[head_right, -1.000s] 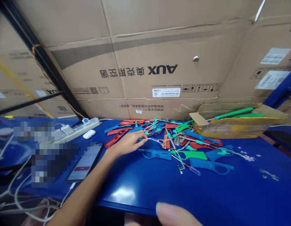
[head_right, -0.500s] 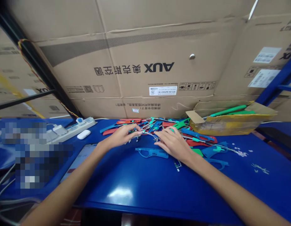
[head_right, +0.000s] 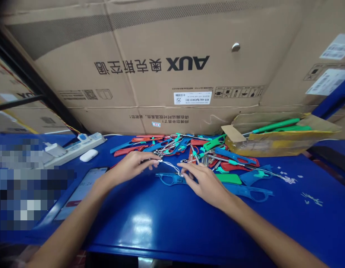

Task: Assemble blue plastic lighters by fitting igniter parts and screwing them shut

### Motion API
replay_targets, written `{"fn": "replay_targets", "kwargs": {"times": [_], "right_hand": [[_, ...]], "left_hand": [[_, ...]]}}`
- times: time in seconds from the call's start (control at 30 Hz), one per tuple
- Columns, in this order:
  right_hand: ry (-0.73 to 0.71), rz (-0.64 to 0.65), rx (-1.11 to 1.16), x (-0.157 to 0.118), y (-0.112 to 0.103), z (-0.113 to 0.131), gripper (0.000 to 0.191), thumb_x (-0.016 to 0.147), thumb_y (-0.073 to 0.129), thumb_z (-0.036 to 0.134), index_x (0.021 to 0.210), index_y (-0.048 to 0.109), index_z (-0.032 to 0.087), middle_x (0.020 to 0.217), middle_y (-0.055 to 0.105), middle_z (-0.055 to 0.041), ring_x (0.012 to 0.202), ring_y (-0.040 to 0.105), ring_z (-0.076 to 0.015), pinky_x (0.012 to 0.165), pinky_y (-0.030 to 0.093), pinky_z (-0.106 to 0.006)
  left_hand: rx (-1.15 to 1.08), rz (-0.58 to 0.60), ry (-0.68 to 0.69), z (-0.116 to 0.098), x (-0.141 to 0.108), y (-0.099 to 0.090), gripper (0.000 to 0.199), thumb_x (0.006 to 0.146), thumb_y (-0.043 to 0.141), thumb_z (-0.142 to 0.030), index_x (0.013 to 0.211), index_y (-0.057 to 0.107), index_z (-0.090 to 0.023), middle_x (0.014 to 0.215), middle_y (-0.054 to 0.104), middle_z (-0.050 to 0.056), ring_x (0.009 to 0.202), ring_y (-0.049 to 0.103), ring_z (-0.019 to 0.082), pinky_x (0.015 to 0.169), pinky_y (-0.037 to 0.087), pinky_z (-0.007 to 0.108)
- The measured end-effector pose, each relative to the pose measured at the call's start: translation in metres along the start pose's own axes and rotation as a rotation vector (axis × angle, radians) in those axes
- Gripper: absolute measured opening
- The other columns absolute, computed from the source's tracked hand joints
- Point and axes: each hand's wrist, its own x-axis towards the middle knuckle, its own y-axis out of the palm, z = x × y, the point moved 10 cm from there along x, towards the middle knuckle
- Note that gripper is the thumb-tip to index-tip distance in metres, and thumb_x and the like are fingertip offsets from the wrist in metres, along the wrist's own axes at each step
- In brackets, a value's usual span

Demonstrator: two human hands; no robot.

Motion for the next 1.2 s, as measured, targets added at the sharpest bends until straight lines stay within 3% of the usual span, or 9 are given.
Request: {"fn": "replay_targets", "kwargs": {"times": [0.13,0.23,0.37,0.43,0.5,0.57,0.63,1.2], "right_hand": [[0.047,0.054,-0.047,0.002,0.003,0.0,0.033,0.098,0.049,0.022,0.129,0.06,0.021,0.113,0.073,-0.0086,0.086,0.069,-0.0204,0.08,0.053,-0.037],[0.068,0.11,-0.011,0.001,0.008,0.003,0.032,0.096,0.058,0.028,0.127,0.061,0.021,0.102,0.073,-0.0059,0.071,0.063,-0.0163,0.072,0.053,-0.032],[0.086,0.144,0.011,-0.002,0.013,0.003,0.039,0.096,0.062,0.036,0.134,0.056,0.025,0.102,0.072,-0.0036,0.071,0.062,-0.015,0.074,0.053,-0.031],[0.096,0.158,-0.016,-0.004,0.012,-0.002,0.041,0.098,0.06,0.036,0.137,0.055,0.024,0.106,0.072,-0.0053,0.076,0.065,-0.0167,0.077,0.054,-0.033],[0.064,0.21,-0.051,-0.006,0.012,-0.004,0.041,0.099,0.059,0.036,0.138,0.055,0.024,0.118,0.07,-0.0079,0.093,0.068,-0.0209,0.087,0.055,-0.037],[0.004,0.291,-0.067,-0.008,0.014,-0.004,0.038,0.099,0.057,0.035,0.136,0.057,0.025,0.13,0.066,-0.0084,0.114,0.064,-0.0242,0.098,0.052,-0.039],[-0.029,0.348,-0.062,-0.01,0.014,-0.004,0.035,0.1,0.056,0.035,0.133,0.059,0.025,0.134,0.063,-0.0076,0.122,0.061,-0.0246,0.102,0.05,-0.039],[-0.008,0.374,-0.021,-0.008,0.018,-0.01,0.028,0.1,0.054,0.031,0.125,0.065,0.024,0.13,0.063,-0.0082,0.117,0.063,-0.0233,0.101,0.051,-0.038]], "left_hand": [[0.007,0.029,0.02,0.0,-0.003,-0.002,0.026,0.102,0.053,-0.038,0.111,0.071,-0.023,0.111,0.073,0.004,0.101,0.067,0.018,0.089,0.05,0.03],[0.019,0.058,0.054,-0.003,-0.004,0.002,0.023,0.101,0.054,-0.035,0.108,0.071,-0.021,0.114,0.069,0.005,0.104,0.065,0.018,0.092,0.049,0.032],[0.055,0.137,0.06,-0.001,-0.003,0.014,0.021,0.101,0.056,-0.032,0.106,0.072,-0.021,0.107,0.067,0.005,0.099,0.064,0.018,0.09,0.049,0.031],[0.057,0.173,0.057,0.003,-0.003,0.019,0.019,0.1,0.057,-0.03,0.105,0.073,-0.02,0.105,0.067,0.005,0.097,0.065,0.018,0.089,0.049,0.031],[0.066,0.185,0.048,0.007,-0.004,0.021,0.017,0.098,0.061,-0.03,0.103,0.074,-0.021,0.105,0.067,0.004,0.097,0.065,0.017,0.088,0.048,0.029],[0.087,0.199,0.04,0.011,-0.004,0.022,0.015,0.097,0.064,-0.03,0.101,0.076,-0.022,0.105,0.068,0.003,0.096,0.066,0.017,0.086,0.047,0.028],[0.115,0.213,0.041,0.012,-0.004,0.023,0.014,0.096,0.065,-0.029,0.101,0.077,-0.023,0.104,0.069,0.002,0.094,0.066,0.016,0.083,0.047,0.026],[0.259,0.208,-0.042,0.012,-0.002,0.029,0.015,0.095,0.064,-0.032,0.094,0.077,-0.025,0.103,0.073,-0.001,0.09,0.067,0.016,0.069,0.043,0.024]]}}
